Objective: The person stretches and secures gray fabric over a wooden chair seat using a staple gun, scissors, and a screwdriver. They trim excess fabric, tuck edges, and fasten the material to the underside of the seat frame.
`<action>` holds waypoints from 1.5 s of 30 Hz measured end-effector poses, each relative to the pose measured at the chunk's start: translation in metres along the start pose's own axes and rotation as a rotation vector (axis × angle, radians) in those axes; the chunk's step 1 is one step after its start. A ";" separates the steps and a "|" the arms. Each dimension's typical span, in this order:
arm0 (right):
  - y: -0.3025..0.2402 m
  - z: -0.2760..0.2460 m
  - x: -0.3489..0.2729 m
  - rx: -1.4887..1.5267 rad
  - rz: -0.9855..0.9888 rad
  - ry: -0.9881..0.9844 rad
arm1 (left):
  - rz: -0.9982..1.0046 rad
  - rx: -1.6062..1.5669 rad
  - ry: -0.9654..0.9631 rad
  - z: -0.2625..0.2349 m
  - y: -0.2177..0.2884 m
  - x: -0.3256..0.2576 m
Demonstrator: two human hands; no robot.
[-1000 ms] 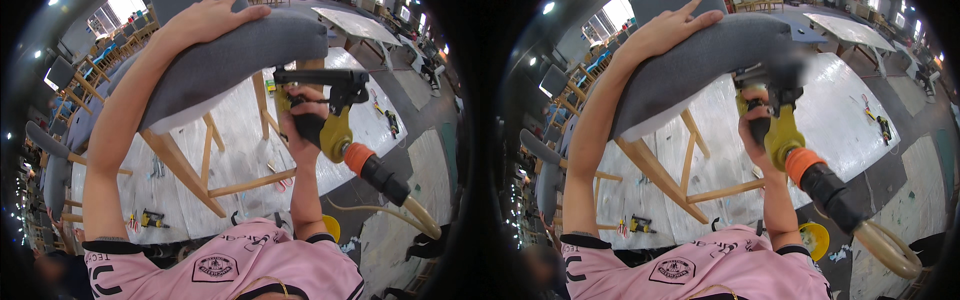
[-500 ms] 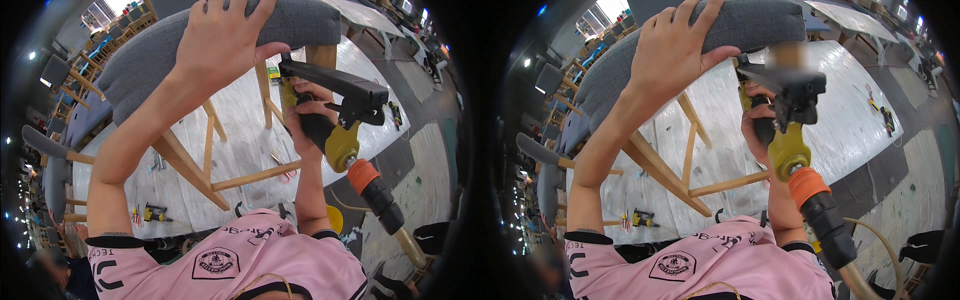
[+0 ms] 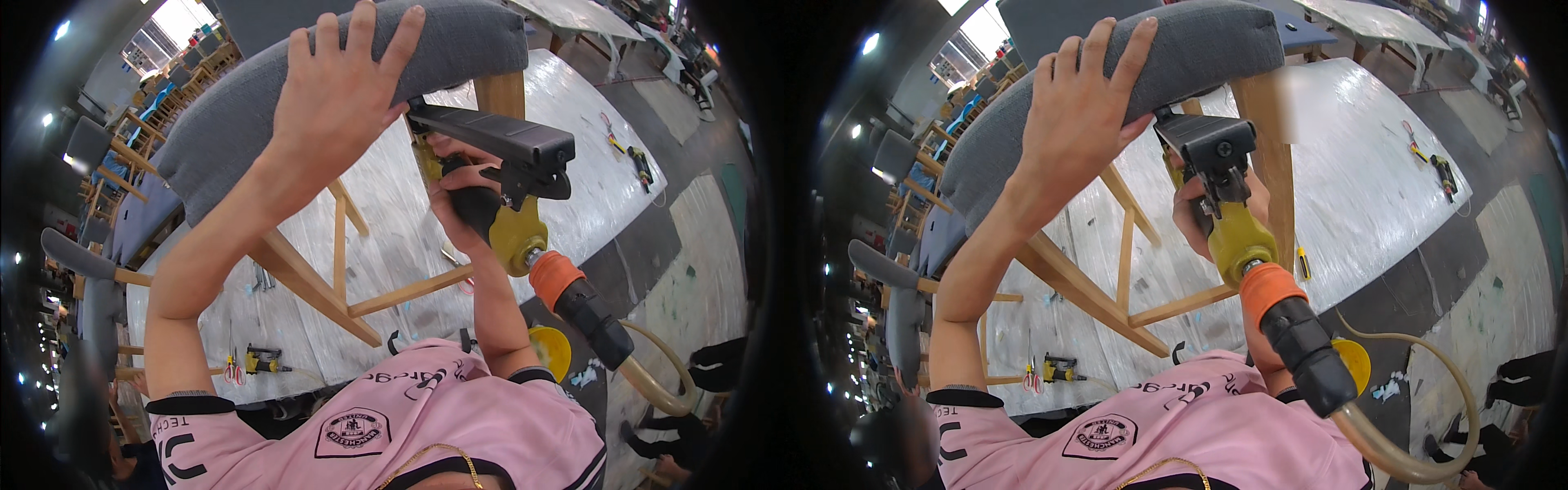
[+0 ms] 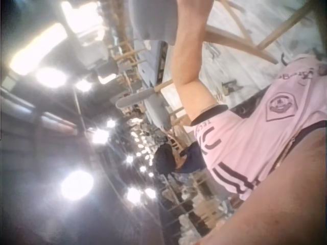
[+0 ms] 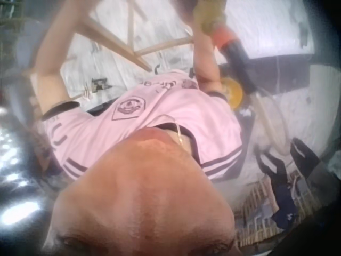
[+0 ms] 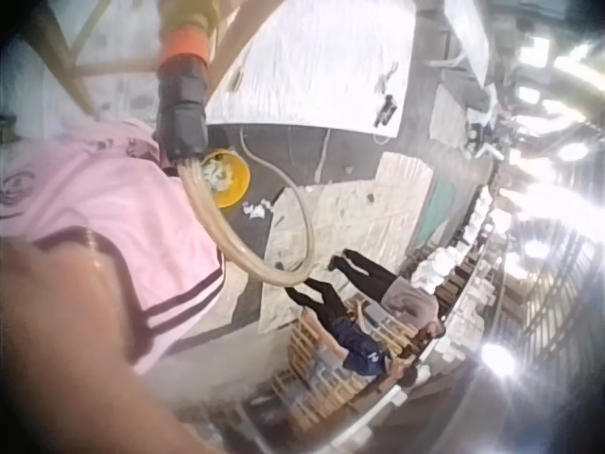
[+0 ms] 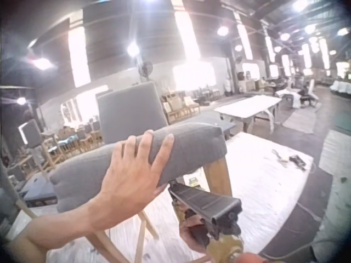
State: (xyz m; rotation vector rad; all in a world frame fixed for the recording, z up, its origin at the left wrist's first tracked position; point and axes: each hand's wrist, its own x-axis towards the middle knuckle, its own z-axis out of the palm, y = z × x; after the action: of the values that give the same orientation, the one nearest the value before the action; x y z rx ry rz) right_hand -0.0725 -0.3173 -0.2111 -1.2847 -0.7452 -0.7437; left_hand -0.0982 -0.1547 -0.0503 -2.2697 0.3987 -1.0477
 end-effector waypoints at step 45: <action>-0.027 0.006 0.002 -0.003 -0.009 -0.227 | 0.064 -0.105 -0.096 -0.028 -0.035 -0.016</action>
State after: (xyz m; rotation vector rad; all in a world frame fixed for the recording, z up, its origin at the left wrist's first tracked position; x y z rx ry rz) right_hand -0.0938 -0.3154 -0.1942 -1.3832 -0.9330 -0.6123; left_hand -0.1294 -0.1308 -0.0229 -2.3733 0.4927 -0.9010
